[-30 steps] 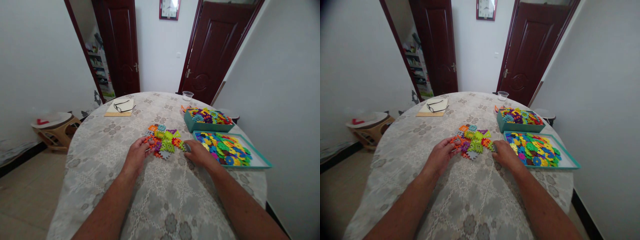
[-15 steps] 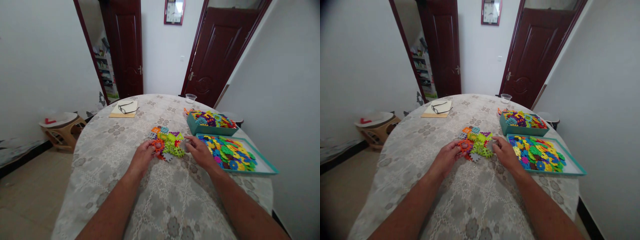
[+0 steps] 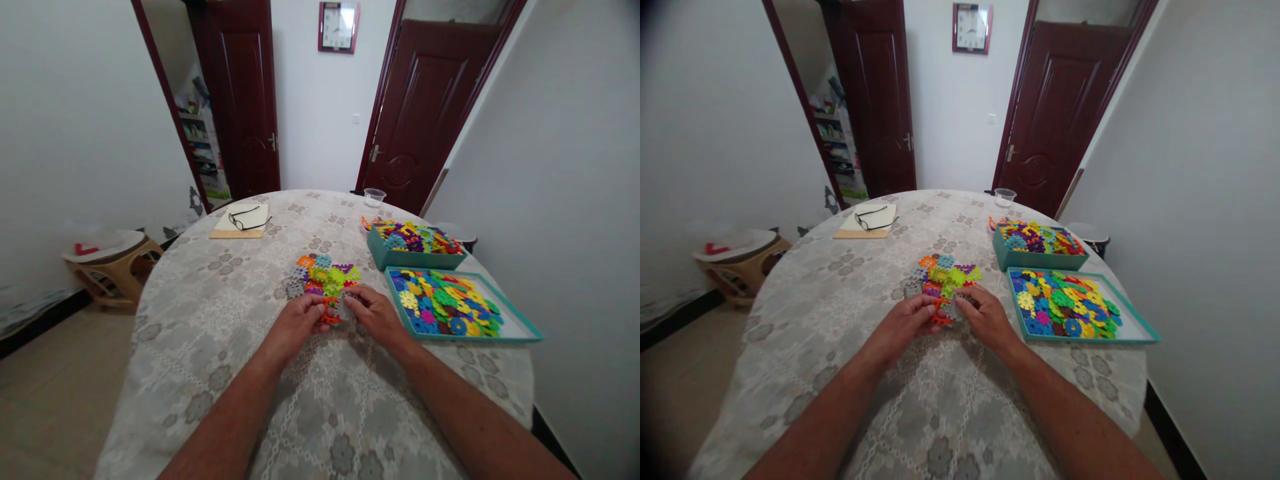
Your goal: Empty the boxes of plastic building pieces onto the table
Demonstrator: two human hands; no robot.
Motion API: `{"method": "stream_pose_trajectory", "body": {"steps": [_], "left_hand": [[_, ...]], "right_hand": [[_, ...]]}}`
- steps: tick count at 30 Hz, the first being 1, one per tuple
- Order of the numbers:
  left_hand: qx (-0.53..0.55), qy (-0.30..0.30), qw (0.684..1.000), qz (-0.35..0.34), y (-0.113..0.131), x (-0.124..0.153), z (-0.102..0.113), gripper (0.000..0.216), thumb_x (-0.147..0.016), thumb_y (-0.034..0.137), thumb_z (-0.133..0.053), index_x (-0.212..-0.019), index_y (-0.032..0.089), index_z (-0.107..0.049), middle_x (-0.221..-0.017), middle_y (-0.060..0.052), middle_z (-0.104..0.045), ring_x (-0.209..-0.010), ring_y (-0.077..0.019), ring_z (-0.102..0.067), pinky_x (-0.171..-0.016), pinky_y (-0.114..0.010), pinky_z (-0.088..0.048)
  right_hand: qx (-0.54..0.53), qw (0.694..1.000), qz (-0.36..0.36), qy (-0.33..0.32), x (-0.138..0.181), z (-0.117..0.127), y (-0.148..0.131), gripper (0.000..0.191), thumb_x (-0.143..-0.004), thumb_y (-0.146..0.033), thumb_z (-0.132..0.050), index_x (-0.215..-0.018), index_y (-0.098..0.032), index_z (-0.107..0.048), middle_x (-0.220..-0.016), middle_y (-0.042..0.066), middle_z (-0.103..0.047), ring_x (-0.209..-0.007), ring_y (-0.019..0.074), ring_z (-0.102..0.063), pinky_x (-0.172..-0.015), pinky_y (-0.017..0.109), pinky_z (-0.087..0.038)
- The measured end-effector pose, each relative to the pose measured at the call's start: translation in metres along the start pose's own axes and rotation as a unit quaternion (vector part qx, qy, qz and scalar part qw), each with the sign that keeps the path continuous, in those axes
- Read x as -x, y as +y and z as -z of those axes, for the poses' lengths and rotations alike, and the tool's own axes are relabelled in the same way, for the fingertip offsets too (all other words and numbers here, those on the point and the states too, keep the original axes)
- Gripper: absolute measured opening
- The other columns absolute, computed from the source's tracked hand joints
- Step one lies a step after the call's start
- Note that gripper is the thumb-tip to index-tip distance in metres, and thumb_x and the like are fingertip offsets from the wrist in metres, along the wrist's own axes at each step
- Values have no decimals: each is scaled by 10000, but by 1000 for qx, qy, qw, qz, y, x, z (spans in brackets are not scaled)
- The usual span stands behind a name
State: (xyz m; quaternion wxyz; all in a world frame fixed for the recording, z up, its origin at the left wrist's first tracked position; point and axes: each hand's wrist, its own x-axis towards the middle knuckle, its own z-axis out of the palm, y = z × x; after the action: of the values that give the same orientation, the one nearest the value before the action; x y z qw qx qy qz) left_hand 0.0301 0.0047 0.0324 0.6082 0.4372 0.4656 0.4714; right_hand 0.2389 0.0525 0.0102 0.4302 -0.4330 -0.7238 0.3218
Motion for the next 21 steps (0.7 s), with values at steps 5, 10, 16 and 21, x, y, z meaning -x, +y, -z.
{"method": "stream_pose_trajectory", "body": {"steps": [5,10,16,21], "left_hand": [[-44,-31,998,-13,-3,1,-3,286,-853,426,-711,-1006,184,-724,-905,-38,-639,-867,-197,-643,-785,-378,-638],[-84,-61,995,-2,-7,-1,2,332,-873,485,-702,-1008,182,-717,-923,-58,-680,-863,-210,-667,-767,-360,-622],[-121,-26,992,-14,-4,-5,14,373,-866,531,-690,-1026,195,-715,-1005,-103,-774,-974,-269,-741,-819,-370,-604],[-152,39,987,-30,12,-4,22,399,-848,537,-674,-1015,177,-715,-1010,-112,-780,-963,-275,-737,-833,-394,-602]], "right_hand": [[3,998,14,-61,4,-9,-7,283,-958,-332,-637,-1197,-239,-756,-1097,49,-760,-994,203,-688,-917,344,-527],[25,989,-7,-146,1,3,-16,184,-925,-308,-666,-1066,-224,-749,-874,-14,-727,-770,157,-631,-693,261,-464],[89,995,-34,-14,-27,71,-14,217,-903,-376,-636,-992,-200,-729,-825,1,-696,-727,166,-599,-647,267,-438],[231,955,-55,181,-76,163,25,345,-881,-443,-612,-1082,-187,-726,-918,39,-728,-805,203,-634,-732,304,-471]]}}
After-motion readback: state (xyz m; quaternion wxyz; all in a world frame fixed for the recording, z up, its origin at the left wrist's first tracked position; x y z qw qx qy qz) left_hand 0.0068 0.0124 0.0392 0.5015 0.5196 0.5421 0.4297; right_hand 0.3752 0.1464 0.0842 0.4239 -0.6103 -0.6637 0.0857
